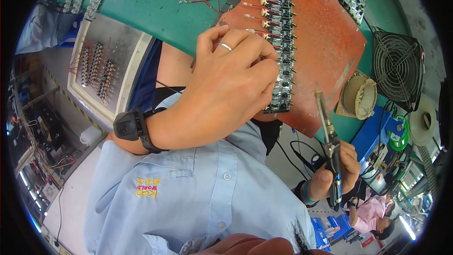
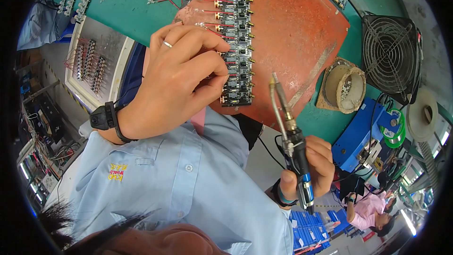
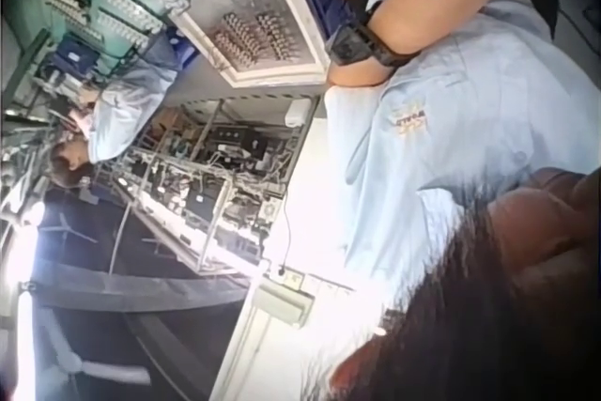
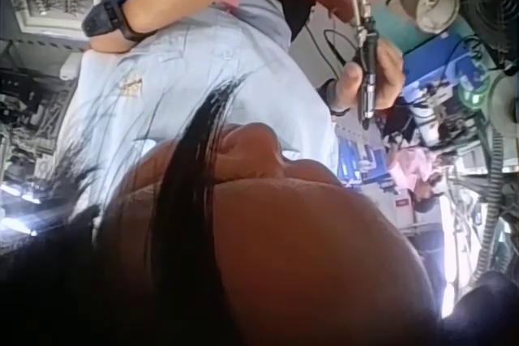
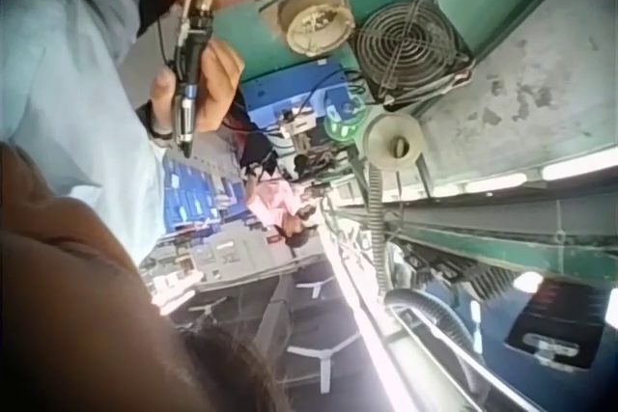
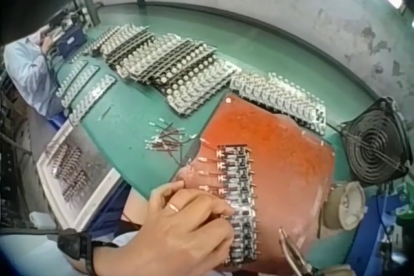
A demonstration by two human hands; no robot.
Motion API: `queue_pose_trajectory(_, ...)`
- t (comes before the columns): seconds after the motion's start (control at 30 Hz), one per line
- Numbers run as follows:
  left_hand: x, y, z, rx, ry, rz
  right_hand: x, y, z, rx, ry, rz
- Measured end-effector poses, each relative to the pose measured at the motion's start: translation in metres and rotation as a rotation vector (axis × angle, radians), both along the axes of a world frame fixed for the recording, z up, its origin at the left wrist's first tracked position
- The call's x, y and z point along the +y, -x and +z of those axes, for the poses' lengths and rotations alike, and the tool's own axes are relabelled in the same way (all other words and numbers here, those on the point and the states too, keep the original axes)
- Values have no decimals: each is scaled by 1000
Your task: The person picks up a wire from the table, places it onto a circuit board, and solders it using a soldering iron. This process is repeated for several wires on the board before it is set aside.
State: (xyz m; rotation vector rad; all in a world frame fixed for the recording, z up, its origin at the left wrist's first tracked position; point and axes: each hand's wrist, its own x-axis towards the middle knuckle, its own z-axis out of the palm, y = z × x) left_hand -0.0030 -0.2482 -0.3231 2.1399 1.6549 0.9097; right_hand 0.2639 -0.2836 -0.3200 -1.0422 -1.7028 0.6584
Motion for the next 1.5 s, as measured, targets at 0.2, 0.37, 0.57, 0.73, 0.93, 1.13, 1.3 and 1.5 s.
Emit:
queue_pose_trajectory(0.2,-3,5,-2,21,-13,0,1,-11,-9,71,3,-69)
queue_pose_trajectory(0.37,-4,6,0,2,-23,-6,4,-36,-45,473,63,-404)
queue_pose_trajectory(0.57,-2,3,-5,-47,-16,-20,-4,-29,-25,283,27,-561)
queue_pose_trajectory(0.73,-2,3,-6,-39,-14,-13,2,-8,9,-15,-98,106)
queue_pose_trajectory(0.93,-2,3,-7,-35,-3,-5,10,15,16,-250,15,282)
queue_pose_trajectory(1.13,-3,4,-6,-51,1,-4,9,17,14,-254,38,272)
queue_pose_trajectory(1.3,-2,3,-7,-41,-13,3,10,20,17,-232,70,256)
queue_pose_trajectory(1.5,-2,3,-7,-44,-14,-7,7,20,17,-209,101,231)
